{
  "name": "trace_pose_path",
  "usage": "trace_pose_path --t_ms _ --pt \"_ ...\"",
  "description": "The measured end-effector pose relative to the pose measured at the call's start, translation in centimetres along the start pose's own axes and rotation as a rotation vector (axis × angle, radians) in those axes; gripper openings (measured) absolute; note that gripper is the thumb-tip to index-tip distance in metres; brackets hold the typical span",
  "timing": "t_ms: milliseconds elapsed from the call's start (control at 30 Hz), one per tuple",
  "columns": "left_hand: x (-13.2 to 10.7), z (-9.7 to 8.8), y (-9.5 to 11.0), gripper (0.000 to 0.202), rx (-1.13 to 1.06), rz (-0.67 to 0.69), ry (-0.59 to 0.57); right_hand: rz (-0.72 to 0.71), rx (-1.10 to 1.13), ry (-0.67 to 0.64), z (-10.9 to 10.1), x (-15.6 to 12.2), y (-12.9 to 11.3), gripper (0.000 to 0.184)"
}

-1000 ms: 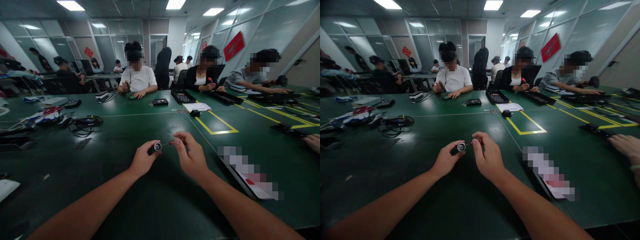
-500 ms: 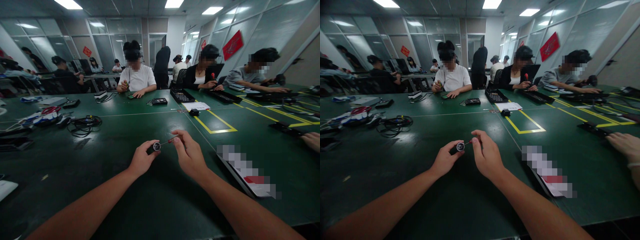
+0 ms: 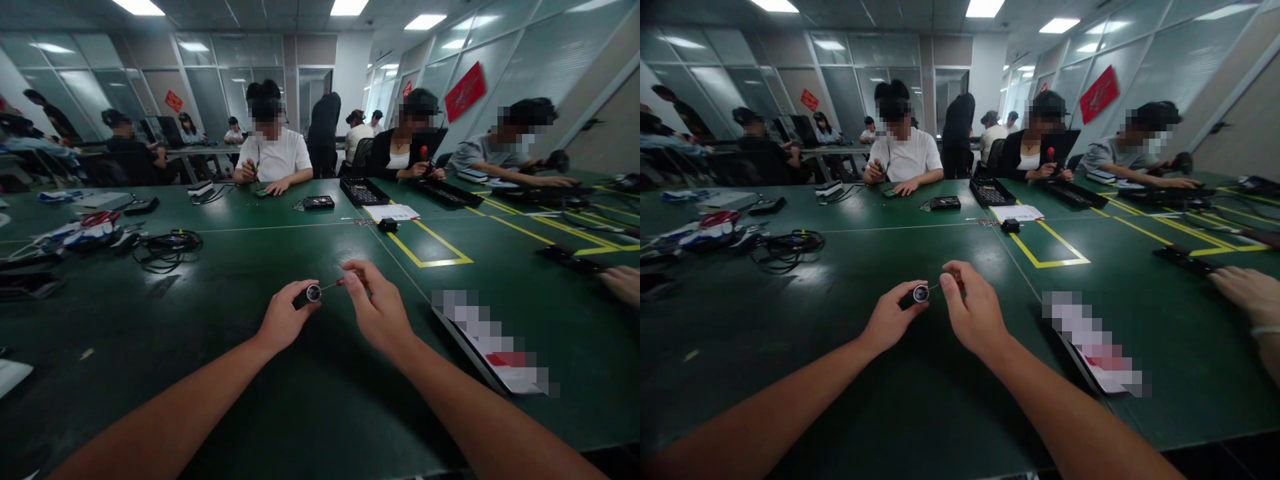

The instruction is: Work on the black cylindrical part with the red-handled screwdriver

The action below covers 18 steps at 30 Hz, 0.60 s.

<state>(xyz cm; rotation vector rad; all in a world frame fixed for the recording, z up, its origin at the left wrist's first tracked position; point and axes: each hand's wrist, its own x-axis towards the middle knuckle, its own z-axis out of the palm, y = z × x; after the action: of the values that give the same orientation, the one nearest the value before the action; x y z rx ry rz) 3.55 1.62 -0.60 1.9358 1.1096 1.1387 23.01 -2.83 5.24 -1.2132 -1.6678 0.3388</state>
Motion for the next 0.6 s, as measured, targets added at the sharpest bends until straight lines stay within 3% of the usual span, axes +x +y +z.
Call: trace_pose_path --t_ms 400,500,600 --pt "0.0 0.0 0.2 0.037 0.038 0.01 0.01 0.011 0.049 0.012 0.4 -0.2 0.3 0.022" --pt "0.0 -0.1 0.5 0.038 0.073 0.037 -0.001 0.081 0.138 0.024 0.7 0.0 0.6 0.023" --pt "0.0 -0.5 0.9 0.038 0.119 0.1 -0.033 0.255 0.397 0.128 1.0 0.7 1.3 0.025"
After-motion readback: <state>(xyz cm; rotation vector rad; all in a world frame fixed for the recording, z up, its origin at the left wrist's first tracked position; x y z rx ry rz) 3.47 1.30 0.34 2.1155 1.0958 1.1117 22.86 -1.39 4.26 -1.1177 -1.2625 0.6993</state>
